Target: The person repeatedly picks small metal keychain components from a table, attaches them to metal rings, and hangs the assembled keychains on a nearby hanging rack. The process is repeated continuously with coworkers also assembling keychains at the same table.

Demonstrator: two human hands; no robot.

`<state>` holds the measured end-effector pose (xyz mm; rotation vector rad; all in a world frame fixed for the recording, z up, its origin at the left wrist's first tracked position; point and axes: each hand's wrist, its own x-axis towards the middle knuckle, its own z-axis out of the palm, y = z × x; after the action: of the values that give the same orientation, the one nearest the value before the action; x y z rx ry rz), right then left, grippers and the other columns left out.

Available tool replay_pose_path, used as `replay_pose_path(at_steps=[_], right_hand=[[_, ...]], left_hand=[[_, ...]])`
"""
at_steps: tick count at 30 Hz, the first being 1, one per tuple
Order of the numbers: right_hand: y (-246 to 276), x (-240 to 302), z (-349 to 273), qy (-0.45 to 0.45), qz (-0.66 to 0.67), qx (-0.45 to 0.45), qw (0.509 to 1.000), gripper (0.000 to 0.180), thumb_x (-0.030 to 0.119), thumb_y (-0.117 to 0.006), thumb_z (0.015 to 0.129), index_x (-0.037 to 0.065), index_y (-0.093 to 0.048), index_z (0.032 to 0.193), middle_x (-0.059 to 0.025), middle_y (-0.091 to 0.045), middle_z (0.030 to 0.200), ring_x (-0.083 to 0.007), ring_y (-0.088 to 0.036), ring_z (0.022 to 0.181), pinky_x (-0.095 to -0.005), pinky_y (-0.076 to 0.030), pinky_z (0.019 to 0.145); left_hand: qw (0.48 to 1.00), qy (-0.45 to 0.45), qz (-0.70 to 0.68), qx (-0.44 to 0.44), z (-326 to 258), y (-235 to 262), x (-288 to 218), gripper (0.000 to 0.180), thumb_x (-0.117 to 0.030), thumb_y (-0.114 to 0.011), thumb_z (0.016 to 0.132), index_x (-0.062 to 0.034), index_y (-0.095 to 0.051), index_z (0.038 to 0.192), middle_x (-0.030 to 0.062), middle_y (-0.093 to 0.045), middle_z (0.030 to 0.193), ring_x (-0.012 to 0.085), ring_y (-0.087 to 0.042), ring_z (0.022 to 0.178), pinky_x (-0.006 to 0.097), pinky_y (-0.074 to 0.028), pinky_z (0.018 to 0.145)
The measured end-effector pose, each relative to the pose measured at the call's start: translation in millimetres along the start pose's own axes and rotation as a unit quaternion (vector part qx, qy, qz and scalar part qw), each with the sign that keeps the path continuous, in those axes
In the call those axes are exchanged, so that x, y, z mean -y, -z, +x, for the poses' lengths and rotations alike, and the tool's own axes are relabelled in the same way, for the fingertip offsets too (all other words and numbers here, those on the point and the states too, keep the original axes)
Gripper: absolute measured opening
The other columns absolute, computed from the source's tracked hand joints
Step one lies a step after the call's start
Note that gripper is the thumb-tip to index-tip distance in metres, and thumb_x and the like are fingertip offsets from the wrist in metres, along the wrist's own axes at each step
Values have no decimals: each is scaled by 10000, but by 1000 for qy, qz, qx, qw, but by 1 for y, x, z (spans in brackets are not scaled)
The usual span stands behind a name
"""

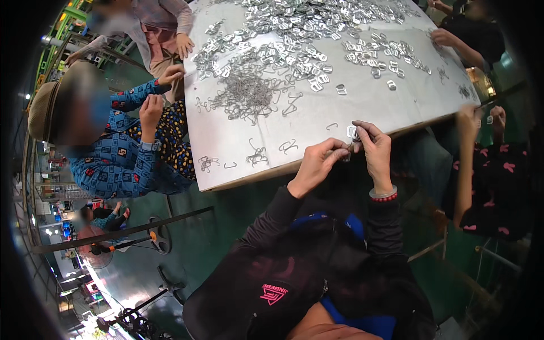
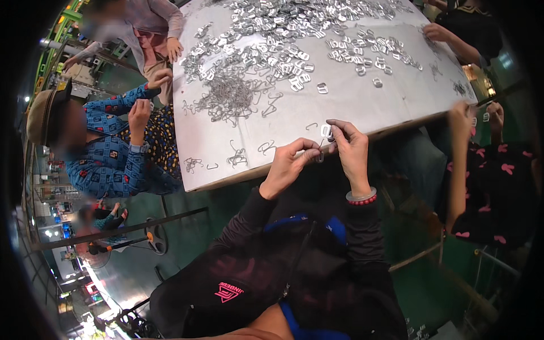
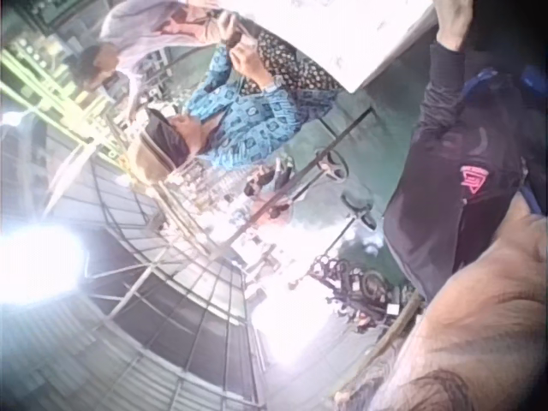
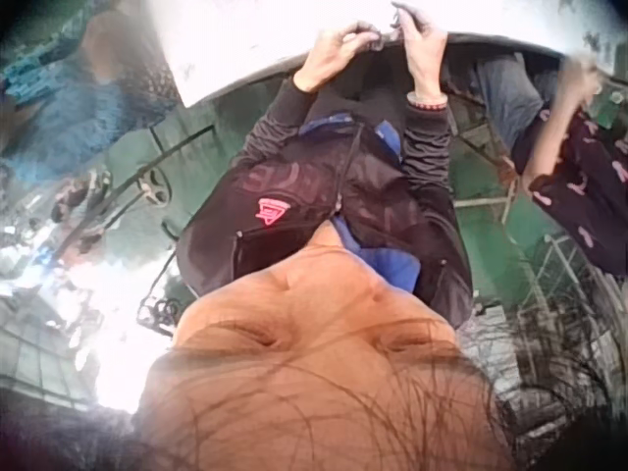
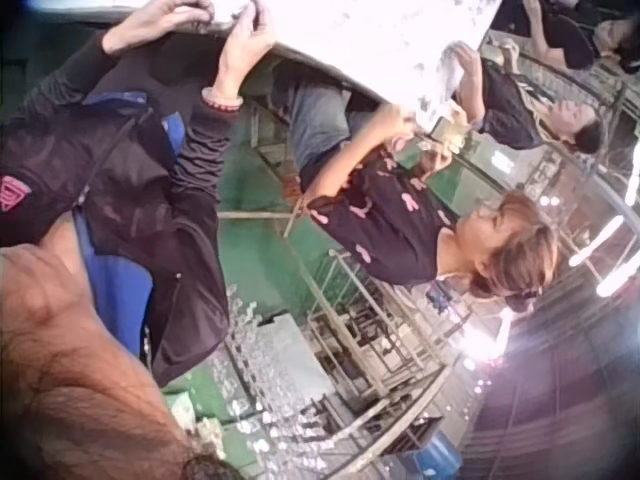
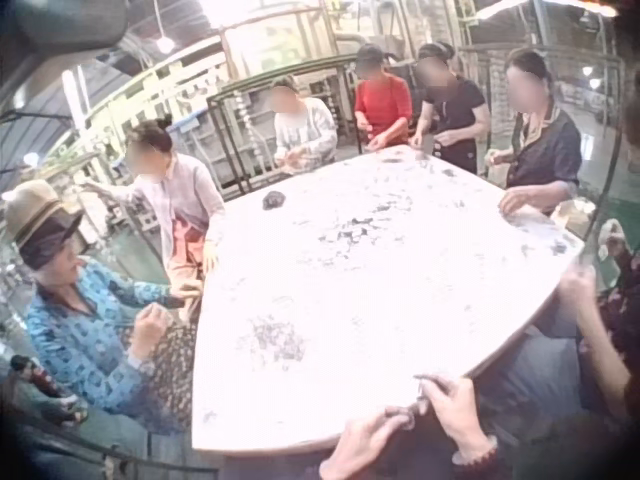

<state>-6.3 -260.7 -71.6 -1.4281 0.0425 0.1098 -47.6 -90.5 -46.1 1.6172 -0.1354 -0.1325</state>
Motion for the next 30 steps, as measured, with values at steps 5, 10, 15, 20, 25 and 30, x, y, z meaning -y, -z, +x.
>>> replay_pose_path(at_steps=[5, 10, 15, 20, 25, 30], right_hand=[[-9, 29, -23, 27, -3, -11, 1000, 221, -37, -605, 884, -89, -631, 1096, -105, -652, 860, -110, -613, 669, -214, -488, 636], [-13, 35, -32, 30, 16, -25, 999, 229, -102, -625, 838, -98, -638, 1067, -127, -671, 894, -141, -644, 729, -230, -521, 674], [-15, 29, -39, 53, 74, -57, 994, 193, -106, -647, 817, -104, -641, 1010, -141, -670, 873, -159, -639, 709, -244, -534, 643], [-16, 28, -40, 36, 109, -40, 993, 148, -91, -654, 819, -99, -648, 967, -148, -674, 870, -164, -637, 691, -257, -537, 625], [-13, 32, -42, 33, 79, -37, 996, 130, -89, -648, 827, -99, -655, 957, -142, -681, 867, -158, -637, 696, -257, -541, 626], [-10, 38, -43, 47, 77, -34, 995, 115, -95, -637, 832, -81, -672, 940, -132, -684, 872, -151, -636, 705, -251, -540, 617]], left_hand=[[1000, -12, 0, 18, 4, -8, 4, 119, -59, -594, 929, 38, -627, 990, 74, -692, 854, 108, -649, 808, 252, -532, 744], [999, -30, 34, 18, 1, -1, 8, 107, -52, -611, 914, 26, -627, 986, 84, -697, 865, 129, -665, 819, 265, -537, 743], [996, -63, 63, 10, -7, 2, 13, 113, -83, -624, 899, 1, -626, 975, 100, -672, 861, 178, -653, 811, 305, -501, 694], [992, -82, 53, -83, 4, 22, 20, 182, -60, -656, 873, -13, -658, 1048, 95, -689, 939, 177, -665, 862, 296, -525, 753], [890, -79, 399, -207, 62, 108, 49, 137, -146, -663, 842, -44, -702, 925, 156, -659, 887, 310, -639, 831, 385, -516, 716], [825, -32, 537, -170, 79, 121, 78, 119, -144, -646, 824, -37, -685, 858, 148, -621, 850, 338, -616, 846, 442, -505, 734]])
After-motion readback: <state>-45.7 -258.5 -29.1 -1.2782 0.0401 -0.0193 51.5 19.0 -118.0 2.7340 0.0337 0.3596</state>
